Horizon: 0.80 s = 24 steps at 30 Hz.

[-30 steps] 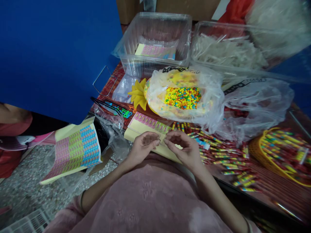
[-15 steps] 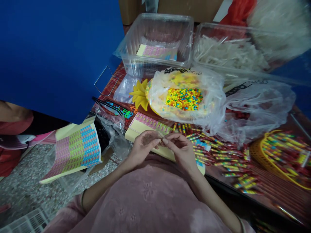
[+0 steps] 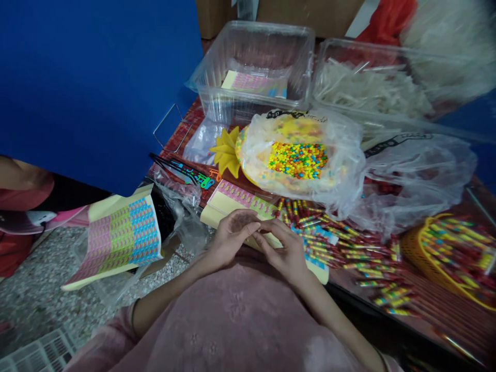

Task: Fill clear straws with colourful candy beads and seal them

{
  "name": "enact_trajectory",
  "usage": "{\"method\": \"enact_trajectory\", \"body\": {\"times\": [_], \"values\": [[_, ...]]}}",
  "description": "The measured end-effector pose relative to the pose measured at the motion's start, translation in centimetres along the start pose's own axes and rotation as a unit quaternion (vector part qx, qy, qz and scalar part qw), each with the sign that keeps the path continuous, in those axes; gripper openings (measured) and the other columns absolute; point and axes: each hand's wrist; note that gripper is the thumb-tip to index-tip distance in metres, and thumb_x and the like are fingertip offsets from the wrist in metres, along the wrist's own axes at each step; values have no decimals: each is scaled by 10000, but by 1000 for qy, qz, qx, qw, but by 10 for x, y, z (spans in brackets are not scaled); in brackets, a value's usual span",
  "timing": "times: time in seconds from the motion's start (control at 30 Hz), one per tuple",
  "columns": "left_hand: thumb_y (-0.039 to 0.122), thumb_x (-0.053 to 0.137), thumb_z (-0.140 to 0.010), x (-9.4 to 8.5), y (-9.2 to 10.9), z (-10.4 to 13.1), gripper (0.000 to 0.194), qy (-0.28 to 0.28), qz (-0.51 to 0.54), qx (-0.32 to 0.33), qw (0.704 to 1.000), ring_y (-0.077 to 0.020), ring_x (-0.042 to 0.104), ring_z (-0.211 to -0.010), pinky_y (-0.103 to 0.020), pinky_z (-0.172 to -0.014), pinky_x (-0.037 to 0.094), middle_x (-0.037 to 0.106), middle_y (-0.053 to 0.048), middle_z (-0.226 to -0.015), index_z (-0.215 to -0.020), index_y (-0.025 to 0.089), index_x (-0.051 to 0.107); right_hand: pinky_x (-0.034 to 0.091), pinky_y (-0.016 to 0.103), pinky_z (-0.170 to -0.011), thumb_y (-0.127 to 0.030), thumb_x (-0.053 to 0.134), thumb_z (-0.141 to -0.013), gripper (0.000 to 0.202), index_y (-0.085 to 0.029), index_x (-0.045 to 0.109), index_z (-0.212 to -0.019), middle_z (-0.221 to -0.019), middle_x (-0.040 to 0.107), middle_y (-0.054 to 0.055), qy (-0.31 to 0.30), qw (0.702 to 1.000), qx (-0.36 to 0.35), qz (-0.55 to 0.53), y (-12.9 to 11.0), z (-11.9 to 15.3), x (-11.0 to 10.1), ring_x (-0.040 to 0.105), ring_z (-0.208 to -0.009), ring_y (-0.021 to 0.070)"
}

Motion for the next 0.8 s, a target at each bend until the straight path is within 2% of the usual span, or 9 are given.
{"method": "enact_trajectory", "body": {"times": [0.03, 0.1, 0.2, 0.33, 0.43, 0.5, 0.57, 0.7, 0.8], "values": [[342, 785, -775, -1, 0, 0, 298, -4, -14, 10, 1000, -154, 649, -912, -282, -875, 507, 700, -48, -970, -988, 166, 674, 559, 297, -704, -199, 646, -904, 78, -209, 692, -967, -867, 705, 38, -10, 1000, 14, -18, -1, -1, -3, 665, -786, 160], [316, 759, -796, -2, 0, -1, 275, -15, -48, 35, 998, -159, 654, -927, -280, -884, 510, 703, -58, -983, -1004, 162, 667, 551, 294, -699, -202, 640, -907, 96, -214, 694, -985, -893, 686, 40, 8, 998, 35, -47, -3, -5, -10, 652, -798, 157], [261, 700, -834, -3, -3, 0, 302, -36, -113, 62, 991, -163, 658, -939, -268, -862, 514, 707, -71, -1005, -1112, 157, 651, 542, 325, -763, -217, 644, -904, 151, -223, 702, -1043, -990, 664, 65, 41, 999, 13, -9, -10, -15, -17, 639, -915, 185], [164, 626, -843, -5, -5, 3, 555, -63, -185, 61, 979, -173, 656, -997, -252, -864, 506, 701, -76, -1069, -1390, 164, 526, 509, 397, -869, -247, 610, -920, 222, -210, 714, -1113, -1061, 664, 89, -67, 994, -13, 86, -19, -26, -19, 615, -1014, 230], [146, 619, -836, -8, -2, 6, 715, -82, -220, 56, 971, -187, 658, -1027, -252, -875, 504, 703, -63, -1037, -1514, 182, 395, 508, 363, -832, -233, 551, -955, 238, -187, 713, -1123, -1010, 672, 82, -137, 989, 20, 60, -19, -30, -21, 625, -951, 203], [166, 628, -843, -9, -1, 6, 761, -107, -223, 56, 967, -194, 663, -1022, -255, -867, 510, 703, -72, -1060, -1548, 187, 343, 503, 339, -813, -246, 537, -973, 238, -187, 720, -1113, -975, 675, 74, -157, 986, 40, 26, -17, -32, -23, 625, -919, 186], [167, 636, -836, -7, -1, 6, 798, -130, -207, 57, 968, -197, 664, -1027, -253, -846, 522, 684, -102, -1172, -1564, 190, 311, 496, 323, -800, -290, 562, -973, 216, -197, 741, -1051, -946, 681, 63, -168, 984, 56, -6, -14, -35, -25, 624, -899, 178], [156, 661, -805, 0, -5, 6, 794, -153, -169, 60, 972, -220, 628, -1137, -274, -885, 533, 571, -149, -1391, -1536, 189, 354, 504, 283, -710, -411, 606, -950, 269, -186, 749, -910, -844, 687, 39, -184, 970, 115, -112, -6, -40, -26, 632, -776, 154], [167, 673, -806, 1, -11, 6, 825, -156, -164, 36, 973, -200, 654, -1024, -291, -866, 540, 644, -130, -1243, -1551, 192, 319, 508, 272, -669, -441, 607, -942, 300, -179, 745, -891, -798, 702, 32, -180, 963, 148, -139, -3, -42, -26, 642, -723, 153]]}}
Point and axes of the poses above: each hand's wrist, its own z-axis away from the middle knuckle, its own x-axis out of the palm, y = z × x
